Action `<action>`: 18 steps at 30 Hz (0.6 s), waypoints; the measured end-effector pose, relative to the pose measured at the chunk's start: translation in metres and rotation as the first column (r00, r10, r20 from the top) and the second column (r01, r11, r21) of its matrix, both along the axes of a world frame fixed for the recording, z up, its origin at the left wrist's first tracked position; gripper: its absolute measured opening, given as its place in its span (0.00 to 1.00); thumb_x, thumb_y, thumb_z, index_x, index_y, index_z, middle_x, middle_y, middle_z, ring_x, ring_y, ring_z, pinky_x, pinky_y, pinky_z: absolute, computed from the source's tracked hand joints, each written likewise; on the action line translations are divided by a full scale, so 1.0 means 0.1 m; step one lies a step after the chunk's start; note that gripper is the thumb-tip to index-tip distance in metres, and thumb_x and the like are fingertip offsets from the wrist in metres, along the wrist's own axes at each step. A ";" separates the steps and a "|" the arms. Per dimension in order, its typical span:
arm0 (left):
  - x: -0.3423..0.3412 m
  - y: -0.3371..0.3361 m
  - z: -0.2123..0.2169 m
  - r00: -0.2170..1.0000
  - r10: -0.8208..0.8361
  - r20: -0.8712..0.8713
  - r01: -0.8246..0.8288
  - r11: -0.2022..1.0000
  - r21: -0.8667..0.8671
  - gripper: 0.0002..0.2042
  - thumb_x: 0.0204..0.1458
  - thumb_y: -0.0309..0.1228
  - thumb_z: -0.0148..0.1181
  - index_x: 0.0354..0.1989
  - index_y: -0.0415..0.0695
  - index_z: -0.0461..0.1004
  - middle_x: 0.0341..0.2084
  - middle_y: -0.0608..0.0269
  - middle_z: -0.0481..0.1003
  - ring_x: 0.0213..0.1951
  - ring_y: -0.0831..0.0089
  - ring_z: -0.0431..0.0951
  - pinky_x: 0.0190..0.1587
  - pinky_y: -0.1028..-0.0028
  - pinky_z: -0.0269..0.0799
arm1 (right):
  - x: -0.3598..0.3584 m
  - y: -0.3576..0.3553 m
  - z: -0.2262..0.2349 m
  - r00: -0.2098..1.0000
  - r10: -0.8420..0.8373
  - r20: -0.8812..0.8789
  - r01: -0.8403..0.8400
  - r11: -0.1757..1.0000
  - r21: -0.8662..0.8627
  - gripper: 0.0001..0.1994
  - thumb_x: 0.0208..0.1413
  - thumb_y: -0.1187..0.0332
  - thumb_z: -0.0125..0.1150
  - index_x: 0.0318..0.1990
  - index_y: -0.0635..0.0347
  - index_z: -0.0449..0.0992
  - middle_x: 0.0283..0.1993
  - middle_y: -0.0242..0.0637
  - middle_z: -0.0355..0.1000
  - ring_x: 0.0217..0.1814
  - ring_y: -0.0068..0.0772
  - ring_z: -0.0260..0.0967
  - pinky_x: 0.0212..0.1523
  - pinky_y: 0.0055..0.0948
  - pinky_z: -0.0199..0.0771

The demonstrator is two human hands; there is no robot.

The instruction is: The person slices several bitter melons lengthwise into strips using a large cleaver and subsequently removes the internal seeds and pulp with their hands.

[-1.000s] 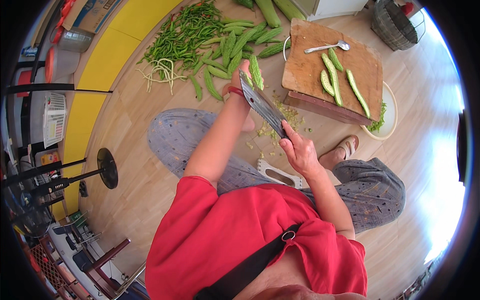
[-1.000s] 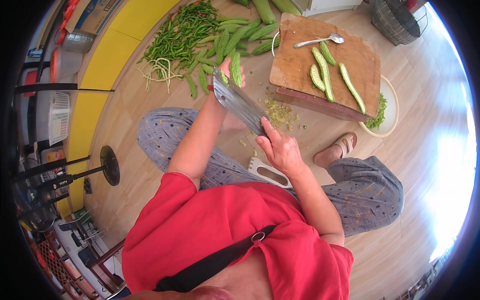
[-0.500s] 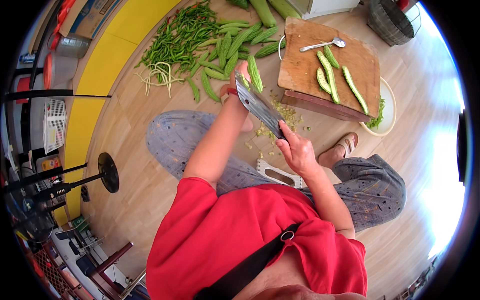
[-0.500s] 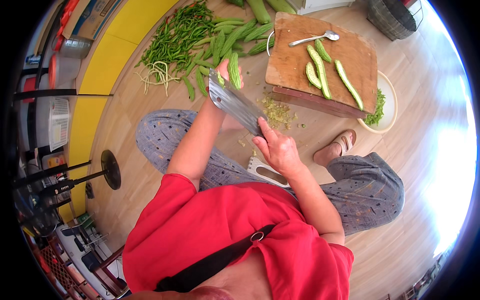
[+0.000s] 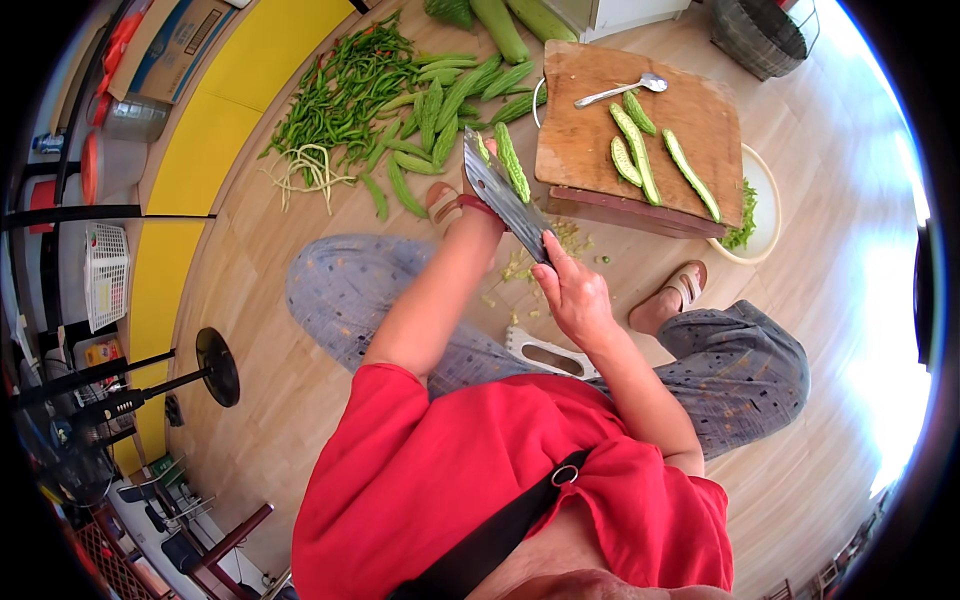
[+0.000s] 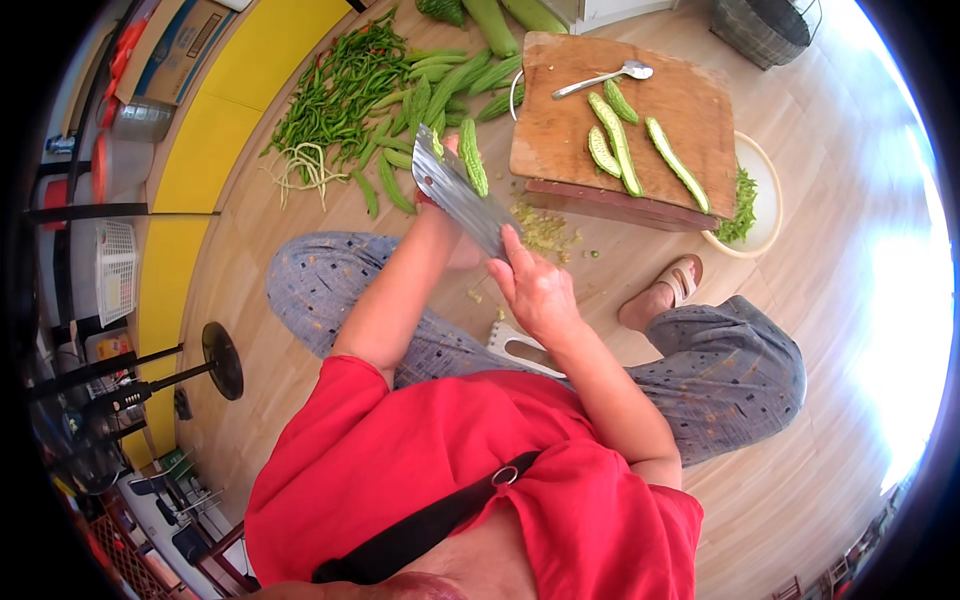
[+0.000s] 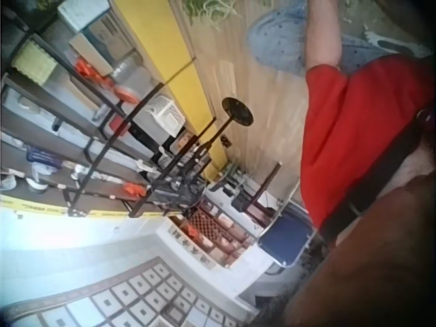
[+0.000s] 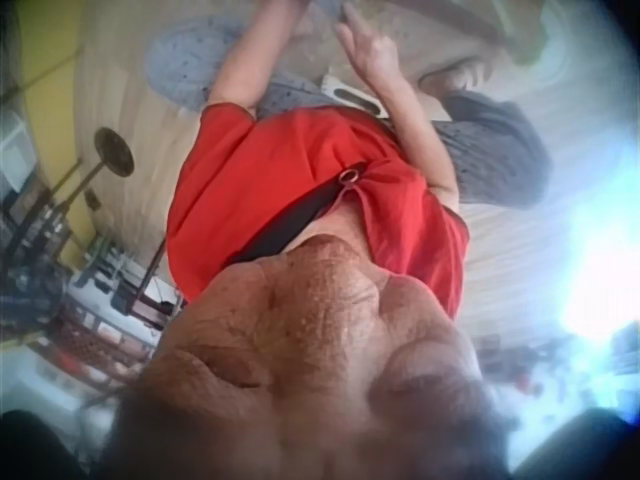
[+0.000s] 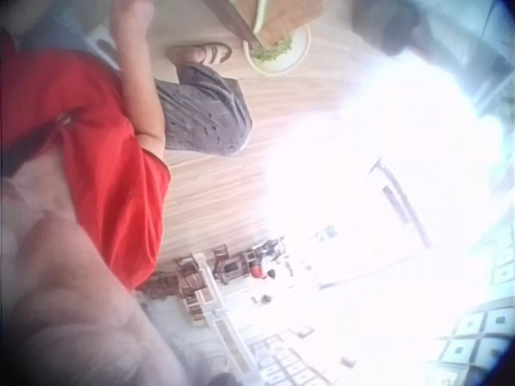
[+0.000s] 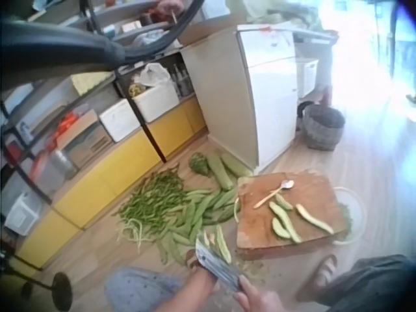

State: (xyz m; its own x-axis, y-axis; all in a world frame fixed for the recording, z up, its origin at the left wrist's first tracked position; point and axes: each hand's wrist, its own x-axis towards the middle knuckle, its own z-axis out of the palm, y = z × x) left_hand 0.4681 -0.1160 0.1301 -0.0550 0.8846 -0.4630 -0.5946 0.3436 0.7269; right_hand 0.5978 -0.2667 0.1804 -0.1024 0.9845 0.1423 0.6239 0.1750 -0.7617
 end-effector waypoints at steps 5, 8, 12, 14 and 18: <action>0.16 -0.05 0.13 0.997 0.045 0.064 -0.045 0.999 0.003 0.10 0.55 0.39 0.44 0.27 0.48 0.65 0.21 0.67 0.66 0.22 0.73 0.68 0.23 0.72 0.65 | 0.01 0.08 0.02 0.998 -0.050 -0.023 0.049 0.998 -0.041 0.20 0.55 0.60 0.52 0.50 0.65 0.66 0.27 0.52 0.71 0.27 0.53 0.69 0.28 0.43 0.69; 0.26 -0.09 0.16 0.996 0.040 0.077 -0.043 0.998 0.044 0.10 0.56 0.37 0.42 0.28 0.46 0.66 0.21 0.67 0.67 0.23 0.75 0.68 0.24 0.74 0.65 | 0.04 0.17 0.01 0.994 -0.090 -0.065 0.086 0.994 -0.065 0.20 0.55 0.60 0.51 0.50 0.66 0.67 0.27 0.54 0.70 0.28 0.55 0.69 0.29 0.45 0.69; 0.47 -0.16 0.15 0.977 0.004 -0.211 0.026 0.990 0.141 0.11 0.57 0.31 0.39 0.30 0.40 0.67 0.22 0.65 0.69 0.23 0.76 0.69 0.26 0.75 0.67 | 0.12 0.31 -0.08 0.983 -0.154 -0.096 0.149 0.987 -0.062 0.22 0.58 0.56 0.45 0.52 0.66 0.66 0.25 0.55 0.69 0.30 0.56 0.69 0.30 0.42 0.67; 0.55 -0.29 0.37 0.955 -0.102 -0.279 0.152 0.975 0.161 0.12 0.58 0.30 0.38 0.36 0.35 0.68 0.25 0.64 0.70 0.27 0.77 0.70 0.33 0.76 0.68 | 0.22 0.39 -0.09 0.979 -0.190 -0.081 0.178 0.975 -0.131 0.22 0.58 0.56 0.45 0.52 0.66 0.66 0.25 0.56 0.68 0.30 0.56 0.69 0.30 0.42 0.67; 0.60 -0.25 0.27 0.936 -0.169 -0.309 0.249 0.937 0.245 0.14 0.58 0.31 0.39 0.45 0.36 0.67 0.33 0.62 0.72 0.34 0.77 0.71 0.39 0.77 0.66 | 0.43 0.57 -0.26 0.949 -0.256 -0.182 0.251 0.967 -0.051 0.24 0.59 0.53 0.44 0.52 0.66 0.67 0.16 0.41 0.65 0.20 0.35 0.67 0.25 0.32 0.66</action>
